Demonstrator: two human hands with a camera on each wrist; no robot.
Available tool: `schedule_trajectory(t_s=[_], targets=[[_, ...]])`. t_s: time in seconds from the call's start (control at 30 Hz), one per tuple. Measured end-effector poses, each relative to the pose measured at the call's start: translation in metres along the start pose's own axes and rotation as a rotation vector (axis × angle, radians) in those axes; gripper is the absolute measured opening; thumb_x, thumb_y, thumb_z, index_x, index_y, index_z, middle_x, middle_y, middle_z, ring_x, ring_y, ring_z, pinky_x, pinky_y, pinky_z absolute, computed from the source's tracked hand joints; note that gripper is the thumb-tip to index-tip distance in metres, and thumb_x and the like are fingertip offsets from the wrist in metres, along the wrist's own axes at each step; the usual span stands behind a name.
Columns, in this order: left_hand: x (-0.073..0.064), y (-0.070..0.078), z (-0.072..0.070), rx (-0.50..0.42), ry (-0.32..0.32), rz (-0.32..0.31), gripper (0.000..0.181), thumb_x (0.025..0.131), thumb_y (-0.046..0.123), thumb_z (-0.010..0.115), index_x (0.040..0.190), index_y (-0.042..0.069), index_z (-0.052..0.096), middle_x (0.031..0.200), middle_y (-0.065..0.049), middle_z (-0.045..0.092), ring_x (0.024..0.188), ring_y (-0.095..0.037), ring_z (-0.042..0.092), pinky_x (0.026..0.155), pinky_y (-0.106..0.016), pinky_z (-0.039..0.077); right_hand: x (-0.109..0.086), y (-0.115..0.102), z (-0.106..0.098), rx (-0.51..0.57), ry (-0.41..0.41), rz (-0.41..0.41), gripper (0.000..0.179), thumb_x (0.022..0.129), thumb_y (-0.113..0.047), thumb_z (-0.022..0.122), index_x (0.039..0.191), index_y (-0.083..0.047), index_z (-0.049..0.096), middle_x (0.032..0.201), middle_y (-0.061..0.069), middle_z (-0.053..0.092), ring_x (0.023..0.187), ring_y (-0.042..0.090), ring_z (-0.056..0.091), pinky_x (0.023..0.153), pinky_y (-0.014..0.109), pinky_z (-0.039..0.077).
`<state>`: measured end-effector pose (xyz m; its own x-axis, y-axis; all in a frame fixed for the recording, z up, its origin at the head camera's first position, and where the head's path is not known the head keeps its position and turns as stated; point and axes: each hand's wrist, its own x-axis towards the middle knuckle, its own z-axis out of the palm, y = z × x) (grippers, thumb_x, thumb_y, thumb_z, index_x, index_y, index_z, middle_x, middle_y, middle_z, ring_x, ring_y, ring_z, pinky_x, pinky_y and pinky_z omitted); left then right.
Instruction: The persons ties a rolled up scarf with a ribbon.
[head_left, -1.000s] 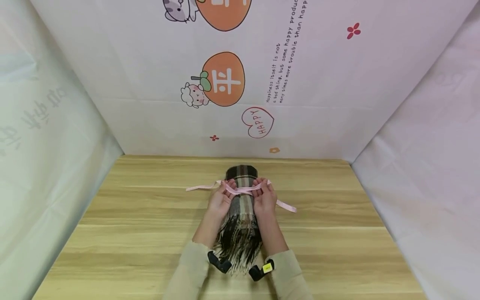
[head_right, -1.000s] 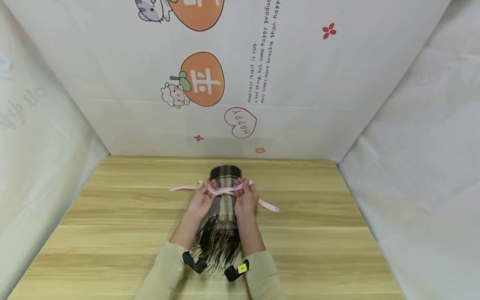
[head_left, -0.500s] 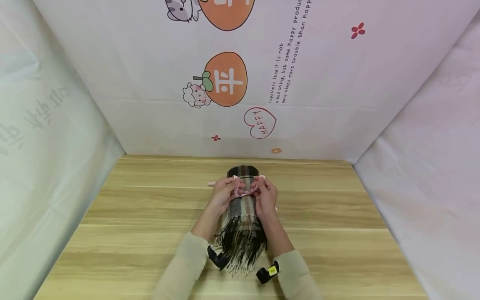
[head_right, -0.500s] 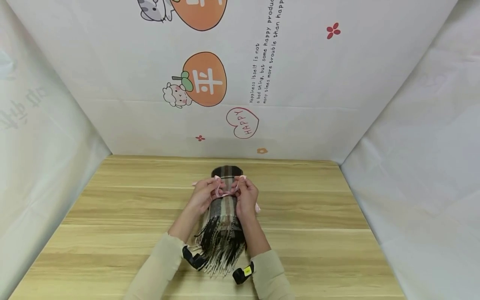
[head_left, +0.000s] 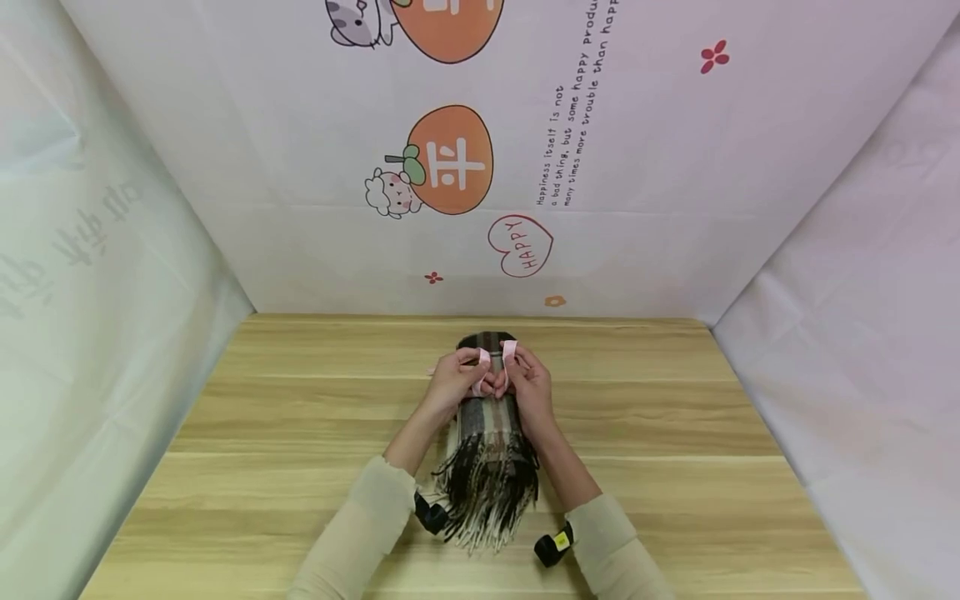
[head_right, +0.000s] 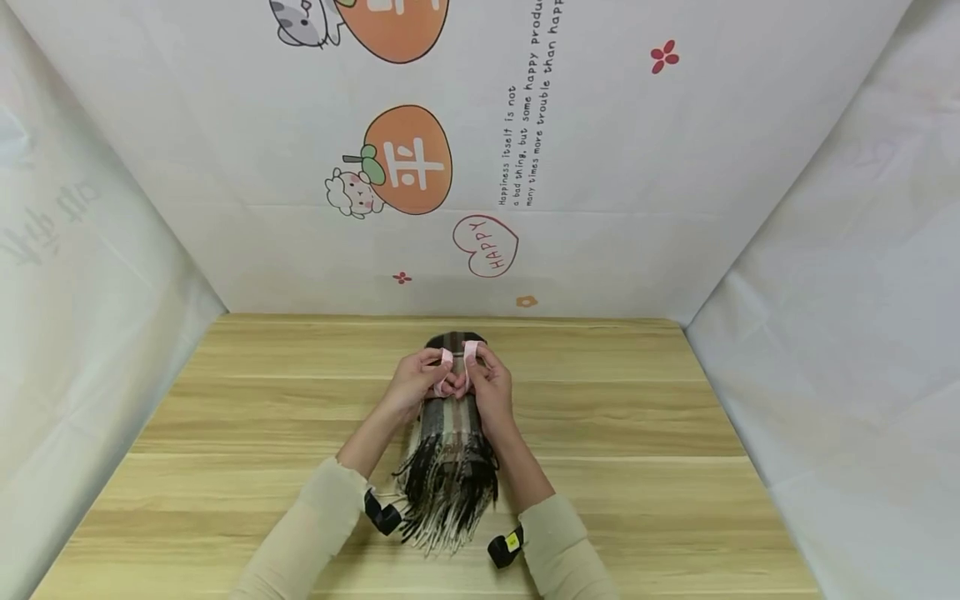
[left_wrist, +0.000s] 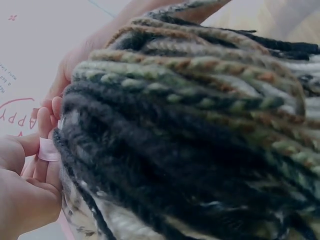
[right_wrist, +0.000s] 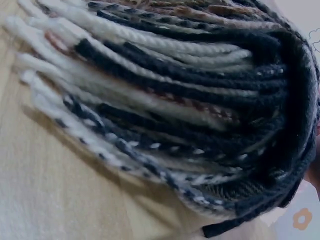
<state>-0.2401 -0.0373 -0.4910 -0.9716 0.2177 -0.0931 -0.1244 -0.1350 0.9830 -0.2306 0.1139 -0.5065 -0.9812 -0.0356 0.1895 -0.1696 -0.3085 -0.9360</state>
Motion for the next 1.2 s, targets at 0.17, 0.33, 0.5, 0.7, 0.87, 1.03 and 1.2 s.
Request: schedule_trajectory(t_s=[0.17, 0.33, 0.5, 0.7, 0.87, 1.03, 1.2], targets=[[0.002, 0.002, -0.001, 0.016, -0.017, 0.025, 0.026, 0.1, 0.006, 0.058, 0.124, -0.005, 0.056, 0.068, 0.003, 0.069, 0.057, -0.008, 0.065, 0.054, -0.021, 0.052, 0.002, 0.0, 0.001, -0.037, 0.014, 0.025, 0.044, 0.102, -0.016, 0.057, 0.142, 0.002, 0.05, 0.055, -0.004, 0.059, 0.046, 0.01, 0.055, 0.051, 0.023, 0.05], [0.002, 0.005, -0.004, 0.083, -0.018, 0.051, 0.027, 0.1, 0.01, 0.06, 0.123, -0.003, 0.06, 0.069, 0.004, 0.068, 0.062, -0.008, 0.065, 0.055, -0.022, 0.052, 0.006, -0.001, 0.002, -0.067, 0.042, 0.05, 0.046, 0.101, -0.013, 0.059, 0.143, 0.002, 0.05, 0.053, -0.006, 0.058, 0.044, 0.009, 0.054, 0.049, 0.021, 0.049], [0.003, 0.008, -0.004, 0.108, -0.04, 0.058, 0.024, 0.099, 0.01, 0.061, 0.118, -0.004, 0.063, 0.069, 0.004, 0.068, 0.061, -0.009, 0.065, 0.053, -0.022, 0.051, 0.009, -0.002, 0.004, -0.087, 0.062, 0.051, 0.039, 0.1, -0.006, 0.057, 0.138, 0.005, 0.055, 0.1, 0.014, 0.073, 0.043, 0.009, 0.053, 0.046, 0.022, 0.049], [0.005, 0.009, -0.004, 0.113, -0.07, 0.057, 0.02, 0.1, 0.009, 0.059, 0.112, -0.006, 0.064, 0.067, 0.003, 0.068, 0.054, -0.009, 0.063, 0.05, -0.022, 0.05, 0.008, -0.004, 0.005, -0.089, 0.051, 0.03, 0.036, 0.1, -0.003, 0.056, 0.136, 0.004, 0.057, 0.137, 0.017, 0.06, 0.042, 0.008, 0.052, 0.045, 0.021, 0.046], [0.005, 0.01, -0.005, 0.149, -0.088, 0.056, 0.02, 0.102, 0.011, 0.057, 0.112, -0.004, 0.065, 0.07, 0.004, 0.068, 0.054, -0.008, 0.061, 0.051, -0.023, 0.05, 0.007, -0.002, 0.006, -0.078, 0.032, 0.006, 0.037, 0.099, -0.007, 0.06, 0.136, -0.001, 0.059, 0.07, -0.009, 0.069, 0.041, 0.008, 0.052, 0.043, 0.022, 0.046], [0.005, 0.01, -0.006, 0.174, -0.074, 0.04, 0.02, 0.101, 0.009, 0.056, 0.113, -0.003, 0.067, 0.08, -0.001, 0.072, 0.06, -0.01, 0.064, 0.053, -0.023, 0.051, 0.007, 0.0, 0.006, -0.104, 0.014, -0.014, 0.037, 0.1, -0.01, 0.06, 0.135, 0.002, 0.057, 0.054, -0.005, 0.061, 0.04, 0.008, 0.052, 0.042, 0.023, 0.047], [0.005, 0.007, -0.008, 0.139, -0.069, 0.025, 0.023, 0.102, 0.008, 0.053, 0.116, -0.005, 0.066, 0.086, -0.004, 0.073, 0.062, -0.01, 0.064, 0.054, -0.024, 0.051, 0.006, -0.002, 0.008, -0.091, 0.02, 0.023, 0.035, 0.098, -0.005, 0.06, 0.132, 0.004, 0.057, 0.087, -0.004, 0.067, 0.041, 0.008, 0.052, 0.042, 0.021, 0.047]])
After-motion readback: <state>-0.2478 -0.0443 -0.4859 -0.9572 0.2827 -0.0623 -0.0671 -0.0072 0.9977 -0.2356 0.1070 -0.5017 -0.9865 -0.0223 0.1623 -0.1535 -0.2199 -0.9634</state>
